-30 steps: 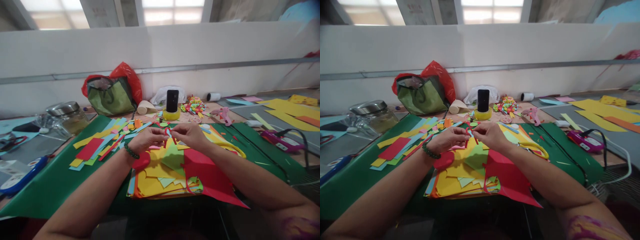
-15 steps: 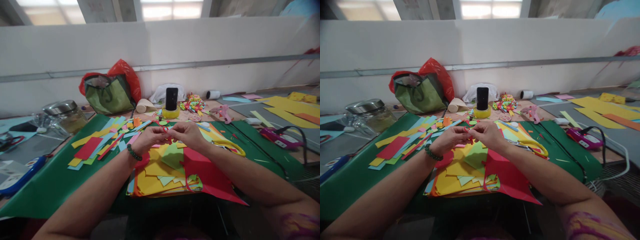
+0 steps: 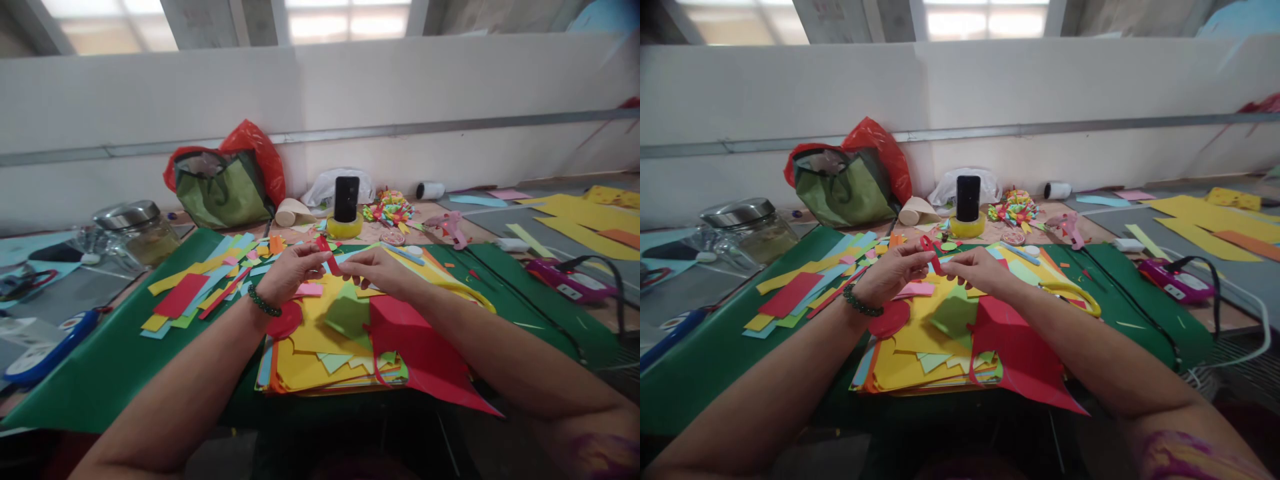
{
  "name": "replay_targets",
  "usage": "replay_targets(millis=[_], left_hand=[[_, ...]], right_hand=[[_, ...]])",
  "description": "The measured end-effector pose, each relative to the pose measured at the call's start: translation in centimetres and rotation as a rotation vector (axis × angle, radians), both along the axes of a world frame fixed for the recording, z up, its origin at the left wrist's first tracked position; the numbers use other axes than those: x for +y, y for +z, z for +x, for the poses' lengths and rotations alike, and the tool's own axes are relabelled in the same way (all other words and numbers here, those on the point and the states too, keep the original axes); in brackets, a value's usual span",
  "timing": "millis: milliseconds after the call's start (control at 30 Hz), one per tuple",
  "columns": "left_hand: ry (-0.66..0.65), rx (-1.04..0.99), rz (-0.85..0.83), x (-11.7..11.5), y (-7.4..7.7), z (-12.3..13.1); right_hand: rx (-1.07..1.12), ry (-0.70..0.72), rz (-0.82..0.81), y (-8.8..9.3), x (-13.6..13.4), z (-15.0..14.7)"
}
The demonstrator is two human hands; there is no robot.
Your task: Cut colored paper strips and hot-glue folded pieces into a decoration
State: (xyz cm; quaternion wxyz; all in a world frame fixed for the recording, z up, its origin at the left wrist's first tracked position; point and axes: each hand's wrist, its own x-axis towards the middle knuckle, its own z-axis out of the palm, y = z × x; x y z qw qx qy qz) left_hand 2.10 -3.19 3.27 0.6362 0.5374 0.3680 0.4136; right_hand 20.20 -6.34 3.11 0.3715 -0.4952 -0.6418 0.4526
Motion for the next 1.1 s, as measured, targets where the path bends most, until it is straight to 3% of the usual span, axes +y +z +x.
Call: replay_targets(millis=[733, 1100], left_hand=[[-0.026, -0.019, -0.004, -0.27, -0.26, 0.32], [0.024, -0.027, 0.015, -0.32, -0.19, 0.46]], right_hand=[[0.073, -0.016, 0.136, -0.58, 0.14, -0.26], [0.046, 0.005, 0.154, -0.83, 0.1, -0.51]])
